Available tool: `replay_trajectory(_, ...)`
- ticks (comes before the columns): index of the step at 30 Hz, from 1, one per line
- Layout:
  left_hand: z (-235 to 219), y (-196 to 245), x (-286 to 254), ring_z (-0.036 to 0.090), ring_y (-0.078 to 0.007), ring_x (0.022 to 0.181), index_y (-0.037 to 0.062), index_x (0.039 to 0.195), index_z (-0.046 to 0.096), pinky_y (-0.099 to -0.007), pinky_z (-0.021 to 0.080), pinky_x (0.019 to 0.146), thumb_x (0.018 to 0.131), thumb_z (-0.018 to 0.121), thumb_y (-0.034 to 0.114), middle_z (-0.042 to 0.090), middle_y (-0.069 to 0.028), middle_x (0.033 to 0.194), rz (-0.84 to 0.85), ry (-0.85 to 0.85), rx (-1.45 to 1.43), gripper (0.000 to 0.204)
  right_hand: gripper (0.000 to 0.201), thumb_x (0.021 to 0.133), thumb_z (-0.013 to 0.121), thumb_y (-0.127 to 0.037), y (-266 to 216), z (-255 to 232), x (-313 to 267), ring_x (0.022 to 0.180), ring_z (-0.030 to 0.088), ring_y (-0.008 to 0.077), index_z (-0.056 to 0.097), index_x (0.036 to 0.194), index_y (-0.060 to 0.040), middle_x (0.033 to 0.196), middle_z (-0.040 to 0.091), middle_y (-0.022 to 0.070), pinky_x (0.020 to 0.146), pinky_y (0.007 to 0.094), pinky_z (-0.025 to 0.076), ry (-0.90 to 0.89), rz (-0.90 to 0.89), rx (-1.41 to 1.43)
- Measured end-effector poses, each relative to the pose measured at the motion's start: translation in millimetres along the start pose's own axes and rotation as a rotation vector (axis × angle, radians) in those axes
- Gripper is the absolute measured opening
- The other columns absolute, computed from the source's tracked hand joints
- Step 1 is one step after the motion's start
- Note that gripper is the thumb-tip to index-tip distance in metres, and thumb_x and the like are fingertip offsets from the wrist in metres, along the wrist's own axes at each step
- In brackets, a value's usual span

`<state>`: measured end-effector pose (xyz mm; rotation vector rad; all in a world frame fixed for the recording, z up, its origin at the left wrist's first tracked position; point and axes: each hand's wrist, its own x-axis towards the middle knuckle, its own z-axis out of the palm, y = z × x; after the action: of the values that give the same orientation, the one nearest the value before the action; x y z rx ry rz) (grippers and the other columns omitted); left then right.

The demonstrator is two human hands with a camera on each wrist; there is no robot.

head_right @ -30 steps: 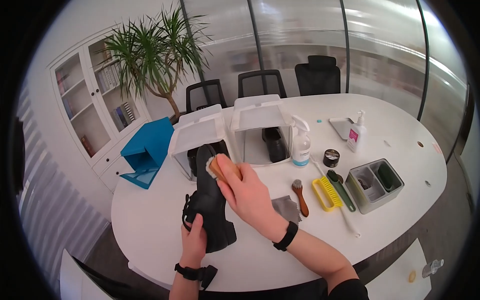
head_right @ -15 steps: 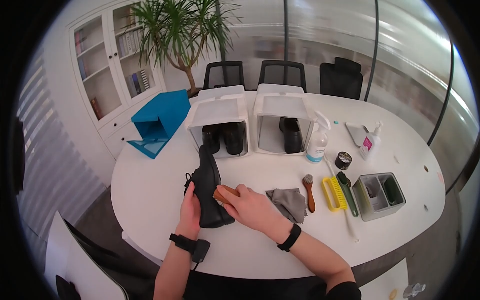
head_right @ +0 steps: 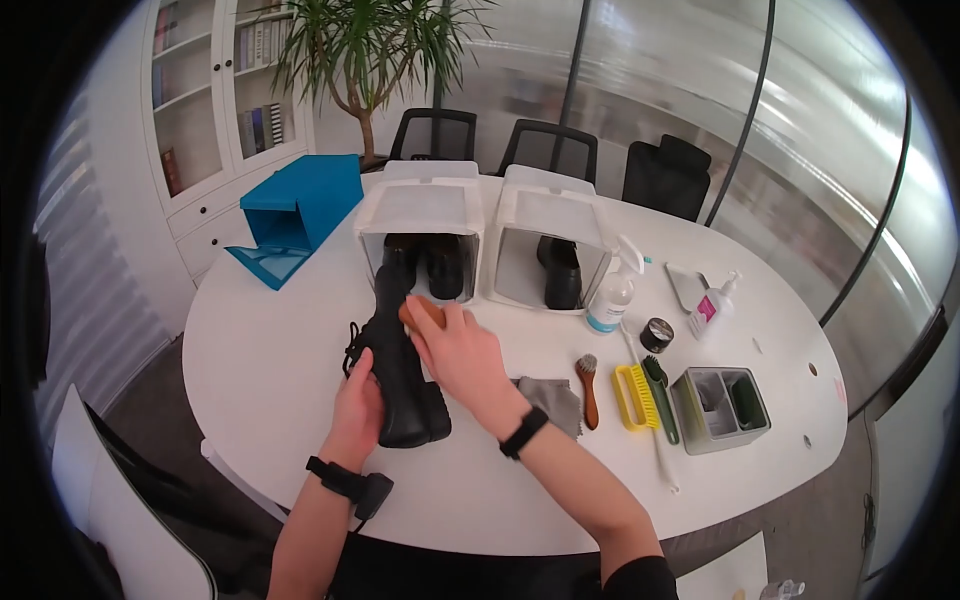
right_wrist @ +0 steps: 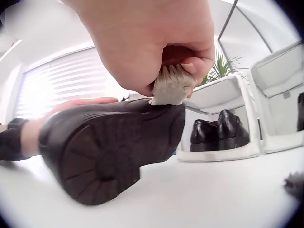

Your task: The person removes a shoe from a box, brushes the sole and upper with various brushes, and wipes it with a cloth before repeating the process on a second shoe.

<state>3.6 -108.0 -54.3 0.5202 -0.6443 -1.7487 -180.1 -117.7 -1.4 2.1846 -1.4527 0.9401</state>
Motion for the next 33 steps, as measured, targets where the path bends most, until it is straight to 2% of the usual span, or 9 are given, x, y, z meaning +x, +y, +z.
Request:
replay_trajectory(6, 8.4, -2.3, -3.7, 0.054, -0.0238, 0.136, 0.0027, 0.149, 0.049, -0.0404, 0.041, 0.116, 0.109, 0.058, 0.033, 0.058, -0.0098, 0.147, 0.013, -0.017, 0.065, 0.051, 0.050, 0.099, 0.066, -0.033, 22.6, 23.6, 61.6, 0.085, 0.070, 0.0360, 0.058, 0.146, -0.0207, 0.099, 0.063, 0.0148, 0.069, 0.0452, 0.059, -0.008, 0.077, -0.004)
replay_trajectory(11, -2.6, -8.0, 1.2, 0.053, -0.0229, 0.134, 0.0028, 0.148, 0.049, -0.0396, 0.040, 0.117, 0.108, 0.059, 0.035, 0.059, -0.0094, 0.144, -0.020, 0.030, -0.045, 0.052, 0.046, 0.100, 0.063, -0.033, 22.2, 24.1, 22.6, 0.081, 0.070, 0.0420, 0.058, 0.144, -0.0174, 0.095, 0.065, 0.0201, 0.071, 0.0484, 0.059, -0.212, 0.075, 0.192)
replay_trajectory(16, 0.3, -4.5, 0.6, 0.053, -0.0222, 0.135, 0.0023, 0.152, 0.044, -0.0382, 0.041, 0.115, 0.109, 0.056, 0.039, 0.055, -0.0099, 0.148, -0.024, 0.014, 0.032, 0.058, 0.045, 0.100, 0.064, -0.032, 1.4, -30.1, -15.9, 0.076, 0.070, 0.0378, 0.059, 0.143, -0.0165, 0.096, 0.064, 0.0177, 0.067, 0.0449, 0.059, -0.389, 0.038, 0.127)
replay_trajectory(23, 3.0, -4.3, -1.2, 0.053, -0.0209, 0.134, 0.0018, 0.153, 0.042, -0.0357, 0.044, 0.112, 0.107, 0.058, 0.044, 0.053, -0.0097, 0.149, -0.089, 0.016, 0.074, 0.064, 0.048, 0.098, 0.068, -0.029, -20.5, -69.4, -50.0, 0.074, 0.068, 0.0289, 0.060, 0.143, -0.0145, 0.094, 0.058, 0.0132, 0.061, 0.0382, 0.058, -0.390, -0.100, 0.004)
replay_trajectory(26, 10.5, -1.4, -7.6, 0.053, -0.0196, 0.134, 0.0014, 0.151, 0.043, -0.0356, 0.046, 0.111, 0.103, 0.065, 0.042, 0.053, -0.0099, 0.148, -0.138, 0.119, 0.253, 0.067, 0.053, 0.094, 0.070, -0.024, -30.9, -77.4, -71.9, 0.075, 0.064, 0.0238, 0.059, 0.144, -0.0152, 0.096, 0.054, 0.0109, 0.058, 0.0357, 0.057, -0.364, -0.154, -0.027)
replay_trajectory(28, 9.4, -2.8, -9.7, 0.063, -0.0199, 0.121, 0.0018, 0.144, 0.048, -0.0356, 0.053, 0.101, 0.098, 0.074, 0.038, 0.062, -0.0090, 0.136, -0.134, 0.190, 0.388, 0.064, 0.059, 0.088, 0.076, -0.021, -35.6, -79.6, -92.4, 0.081, 0.064, 0.0232, 0.060, 0.145, -0.0229, 0.104, 0.057, 0.0082, 0.062, 0.0340, 0.057, -0.340, -0.210, -0.091)
replay_trajectory(29, 9.4, -3.7, -10.1, 0.063, -0.0199, 0.121, 0.0018, 0.144, 0.048, -0.0356, 0.053, 0.101, 0.098, 0.074, 0.038, 0.062, -0.0090, 0.136, -0.133, 0.189, 0.389, 0.064, 0.059, 0.088, 0.076, -0.021, -34.6, -81.4, -100.2, 0.081, 0.064, 0.0232, 0.060, 0.145, -0.0229, 0.104, 0.057, 0.0082, 0.062, 0.0340, 0.057, -0.340, -0.210, -0.091)
replay_trajectory(31, 9.9, -3.6, -8.6, 0.065, -0.0192, 0.117, -0.0007, 0.136, 0.053, -0.0339, 0.055, 0.097, 0.097, 0.075, 0.035, 0.064, -0.0117, 0.130, -0.096, 0.158, 0.420, 0.058, 0.065, 0.081, 0.080, -0.021, -26.8, -88.1, -112.7, 0.081, 0.064, 0.0202, 0.063, 0.143, -0.0255, 0.103, 0.057, 0.0058, 0.060, 0.0291, 0.054, -0.357, -0.377, -0.130)
replay_trajectory(33, 7.4, -2.7, -5.3, 0.065, -0.0188, 0.116, -0.0024, 0.133, 0.055, -0.0333, 0.055, 0.096, 0.097, 0.075, 0.036, 0.065, -0.0122, 0.128, -0.129, 0.184, 0.537, 0.056, 0.064, 0.077, 0.081, -0.021, -18.9, -95.6, -118.0, 0.082, 0.063, 0.0196, 0.067, 0.139, -0.0267, 0.102, 0.059, 0.0034, 0.065, 0.0297, 0.054, -0.403, -0.383, -0.136)
